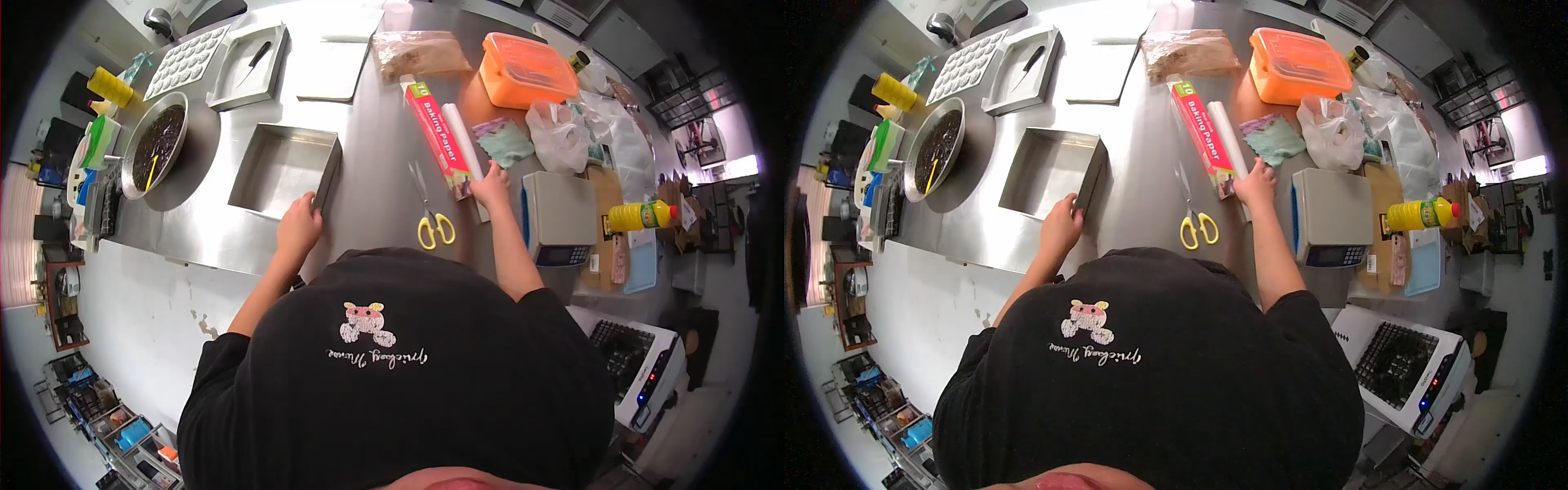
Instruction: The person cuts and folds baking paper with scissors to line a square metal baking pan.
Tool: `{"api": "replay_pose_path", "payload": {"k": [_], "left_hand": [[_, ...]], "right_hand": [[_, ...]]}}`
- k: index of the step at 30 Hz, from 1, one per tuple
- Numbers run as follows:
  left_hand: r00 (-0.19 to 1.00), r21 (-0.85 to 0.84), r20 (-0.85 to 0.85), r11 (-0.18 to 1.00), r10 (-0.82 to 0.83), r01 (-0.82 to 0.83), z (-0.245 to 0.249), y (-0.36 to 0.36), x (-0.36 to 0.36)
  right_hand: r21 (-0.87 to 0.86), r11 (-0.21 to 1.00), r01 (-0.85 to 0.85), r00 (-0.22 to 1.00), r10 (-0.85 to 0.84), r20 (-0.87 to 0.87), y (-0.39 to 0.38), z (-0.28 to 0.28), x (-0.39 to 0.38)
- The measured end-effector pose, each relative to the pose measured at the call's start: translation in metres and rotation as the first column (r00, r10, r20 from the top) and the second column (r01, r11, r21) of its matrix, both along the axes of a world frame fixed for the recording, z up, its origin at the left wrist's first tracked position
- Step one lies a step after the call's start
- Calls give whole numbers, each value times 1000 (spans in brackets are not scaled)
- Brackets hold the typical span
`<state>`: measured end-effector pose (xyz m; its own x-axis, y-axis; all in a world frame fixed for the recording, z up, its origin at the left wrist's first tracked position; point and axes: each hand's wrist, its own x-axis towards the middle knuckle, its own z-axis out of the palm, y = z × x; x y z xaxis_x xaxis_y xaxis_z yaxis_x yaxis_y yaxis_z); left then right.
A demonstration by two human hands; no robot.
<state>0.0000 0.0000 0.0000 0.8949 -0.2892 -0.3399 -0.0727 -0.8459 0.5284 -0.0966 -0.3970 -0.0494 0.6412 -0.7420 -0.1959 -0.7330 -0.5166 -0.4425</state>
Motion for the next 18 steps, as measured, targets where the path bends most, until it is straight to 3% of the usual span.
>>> {"api": "replay_pose_path", "payload": {"k": [2,3,5,7,9,10,12,13,15,18], "left_hand": [[973,44,215,996,-84,77,9,0,8],[983,-1,168,997,-77,78,0,-42,-26],[869,122,481,991,-113,62,3,-42,-32],[844,179,523,984,-117,25,7,-40,-34],[825,218,555,976,-110,-17,10,-41,-41],[831,237,545,971,-111,-26,11,-40,-44],[839,268,530,963,-122,-30,13,-36,-49],[832,274,540,961,-131,-27,13,-34,-51],[824,277,550,960,-138,-24,14,-34,-55],[813,282,561,959,-157,-9,15,-35,-63]], "right_hand": [[142,988,-52,996,62,-64,13,-3,6],[104,994,-46,991,58,-118,-26,13,-32],[145,967,-209,969,224,-99,-20,17,-35],[132,956,-262,964,267,-19,-27,-4,-34],[306,937,-169,985,155,70,-41,-13,-36],[309,935,-174,985,160,72,-46,-16,-38],[306,923,-234,965,258,-41,-46,-22,-47],[310,922,-234,965,258,-40,-39,-12,-52],[229,905,-359,890,406,-206,-27,15,-59],[114,947,-300,915,319,-249,0,28,-60]]}}
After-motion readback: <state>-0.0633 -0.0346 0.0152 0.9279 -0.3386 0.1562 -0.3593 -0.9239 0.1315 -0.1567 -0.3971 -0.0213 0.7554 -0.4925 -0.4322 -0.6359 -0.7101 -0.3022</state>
